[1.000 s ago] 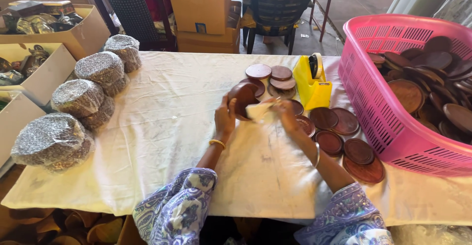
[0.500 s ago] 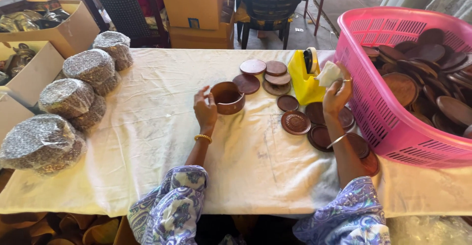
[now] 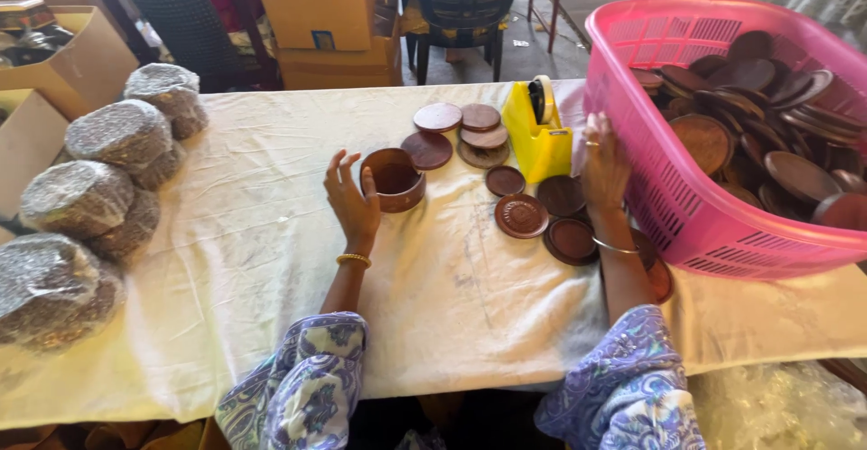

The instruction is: Wiping wooden coasters with a cloth and organizing them.

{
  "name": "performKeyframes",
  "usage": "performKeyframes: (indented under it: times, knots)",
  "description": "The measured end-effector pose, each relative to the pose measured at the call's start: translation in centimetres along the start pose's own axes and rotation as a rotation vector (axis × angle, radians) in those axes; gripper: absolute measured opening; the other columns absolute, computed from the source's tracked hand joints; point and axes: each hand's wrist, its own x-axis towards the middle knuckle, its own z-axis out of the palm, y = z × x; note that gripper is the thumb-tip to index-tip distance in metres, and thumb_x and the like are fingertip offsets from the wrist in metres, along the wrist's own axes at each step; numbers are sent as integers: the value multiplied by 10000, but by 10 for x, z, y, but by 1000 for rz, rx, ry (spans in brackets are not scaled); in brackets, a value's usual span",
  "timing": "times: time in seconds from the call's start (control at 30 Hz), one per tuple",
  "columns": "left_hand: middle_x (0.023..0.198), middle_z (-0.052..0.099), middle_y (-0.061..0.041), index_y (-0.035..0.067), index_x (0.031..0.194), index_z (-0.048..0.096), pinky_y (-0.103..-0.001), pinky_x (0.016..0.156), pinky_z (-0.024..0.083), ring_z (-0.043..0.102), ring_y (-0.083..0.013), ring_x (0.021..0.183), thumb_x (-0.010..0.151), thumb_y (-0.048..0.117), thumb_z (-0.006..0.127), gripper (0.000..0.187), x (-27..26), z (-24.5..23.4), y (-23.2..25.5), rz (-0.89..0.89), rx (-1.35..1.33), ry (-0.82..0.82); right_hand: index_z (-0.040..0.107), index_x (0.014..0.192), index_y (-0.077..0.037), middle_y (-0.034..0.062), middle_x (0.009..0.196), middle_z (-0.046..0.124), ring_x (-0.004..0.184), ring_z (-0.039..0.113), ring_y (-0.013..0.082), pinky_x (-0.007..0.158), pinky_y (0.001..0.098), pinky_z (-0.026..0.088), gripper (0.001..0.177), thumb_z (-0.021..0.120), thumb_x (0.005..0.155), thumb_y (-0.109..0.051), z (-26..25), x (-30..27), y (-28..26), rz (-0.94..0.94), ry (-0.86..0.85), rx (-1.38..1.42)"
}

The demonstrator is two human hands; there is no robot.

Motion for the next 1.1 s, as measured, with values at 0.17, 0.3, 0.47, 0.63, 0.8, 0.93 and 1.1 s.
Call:
performKeyframes:
  times: [0.17,0.3,0.47,0.63,0.8,0.93,1.1]
  knots:
    - [1507,472,-91,112,1297,612,-539,1138,361,426,-338,1401,1003,171,630,300,-1,1,-8,-18,9,-28,752,951,-98,93,1093,726,1044,655,282,925,418,526,167,671,963,-243,9,-9,3,68,-226,-199]
    - [1504,469,-95,112,1300,611,-557,1140,349,414,-340,1412,994,164,633,311,-1,2,-15,-25,28,-35,777,989,-63,109,983,714,986,620,302,875,458,498,244,680,985,-287,9,-6,-1,188,-345,-43]
    - [1502,470,-97,113,1301,610,-559,1134,348,415,-336,1417,1022,195,616,291,-2,2,-16,-23,46,-32,742,1098,-91,68,1089,743,1028,629,272,863,464,477,153,630,1039,-178,-20,17,-20,125,-122,3]
    - [1508,476,-86,104,1336,586,-555,1160,349,437,-328,1425,1076,278,589,312,-12,6,-10,104,78,14,682,1203,-106,88,1153,733,1067,645,284,912,444,489,207,631,1002,-103,-43,56,-58,89,82,166]
    - [1550,417,-129,90,1417,492,-583,1146,324,442,-347,1420,1027,343,590,476,-7,8,-4,476,318,-234,690,1045,-104,105,1098,750,983,686,323,878,466,538,157,668,940,-217,36,64,-82,38,-426,321]
    - [1596,324,-234,27,1507,377,-575,1119,330,402,-425,1386,933,464,700,791,23,-6,-9,428,-1,-442,648,1191,-70,190,1098,726,1027,682,366,903,481,530,446,723,874,-375,77,91,-100,71,-840,290]
    - [1626,262,-243,30,1573,254,-584,1201,278,287,-466,1496,715,597,843,1185,40,-13,-29,592,-219,-640,492,1429,-28,222,1404,592,1331,530,403,1104,465,432,949,759,770,-656,164,102,-128,96,-1015,402]
